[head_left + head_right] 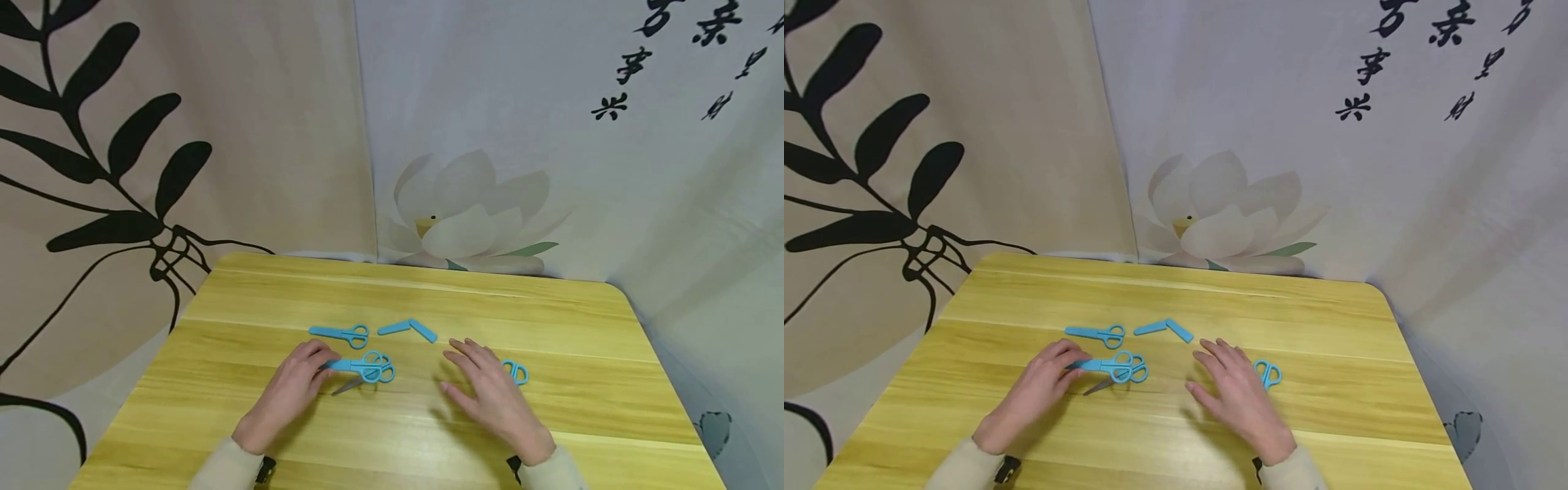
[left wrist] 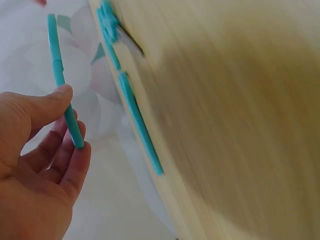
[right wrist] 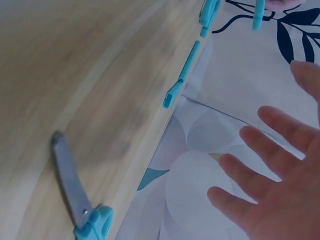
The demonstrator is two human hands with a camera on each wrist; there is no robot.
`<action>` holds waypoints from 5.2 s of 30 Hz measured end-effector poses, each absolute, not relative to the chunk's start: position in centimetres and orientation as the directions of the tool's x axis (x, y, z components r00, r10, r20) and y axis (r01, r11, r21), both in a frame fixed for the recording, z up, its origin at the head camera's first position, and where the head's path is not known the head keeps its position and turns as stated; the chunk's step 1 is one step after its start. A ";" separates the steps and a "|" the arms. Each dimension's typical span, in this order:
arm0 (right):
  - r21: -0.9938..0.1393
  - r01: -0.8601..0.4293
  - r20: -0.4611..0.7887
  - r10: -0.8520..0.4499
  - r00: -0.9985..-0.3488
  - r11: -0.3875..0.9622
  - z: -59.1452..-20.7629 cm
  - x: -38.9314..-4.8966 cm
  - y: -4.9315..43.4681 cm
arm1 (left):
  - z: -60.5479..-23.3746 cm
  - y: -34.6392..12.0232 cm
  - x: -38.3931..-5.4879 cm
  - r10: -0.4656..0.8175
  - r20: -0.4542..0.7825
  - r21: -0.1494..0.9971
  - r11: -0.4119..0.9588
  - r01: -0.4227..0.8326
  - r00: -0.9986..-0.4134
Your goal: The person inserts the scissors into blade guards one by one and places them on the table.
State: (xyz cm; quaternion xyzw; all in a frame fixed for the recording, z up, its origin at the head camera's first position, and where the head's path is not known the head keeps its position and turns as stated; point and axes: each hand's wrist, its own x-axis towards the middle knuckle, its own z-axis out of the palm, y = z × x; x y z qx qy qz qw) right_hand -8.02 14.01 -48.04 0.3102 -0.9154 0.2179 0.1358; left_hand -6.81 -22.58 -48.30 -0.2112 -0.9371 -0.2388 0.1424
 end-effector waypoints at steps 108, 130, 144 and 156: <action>-0.340 -0.621 0.167 -0.605 -0.779 0.706 -48.9 -8.5 11.9 | -47.8 -21.6 -8.6 0.403 0.207 0.376 0.809 0.453 -0.892; -0.281 -0.624 0.320 -0.542 -0.777 0.729 -49.0 -7.6 15.6 | -48.7 -15.2 -15.5 0.480 0.031 0.318 0.827 0.464 -0.877; -0.296 -0.602 0.289 -0.531 -0.797 0.742 -49.0 -7.4 16.0 | -50.1 -13.5 -17.0 0.458 -0.076 0.222 0.874 0.432 -0.886; -0.297 -0.616 0.286 -0.547 -0.787 0.730 -48.9 -7.5 16.0 | -50.3 -12.4 -17.9 0.541 0.042 0.233 0.812 0.535 -0.840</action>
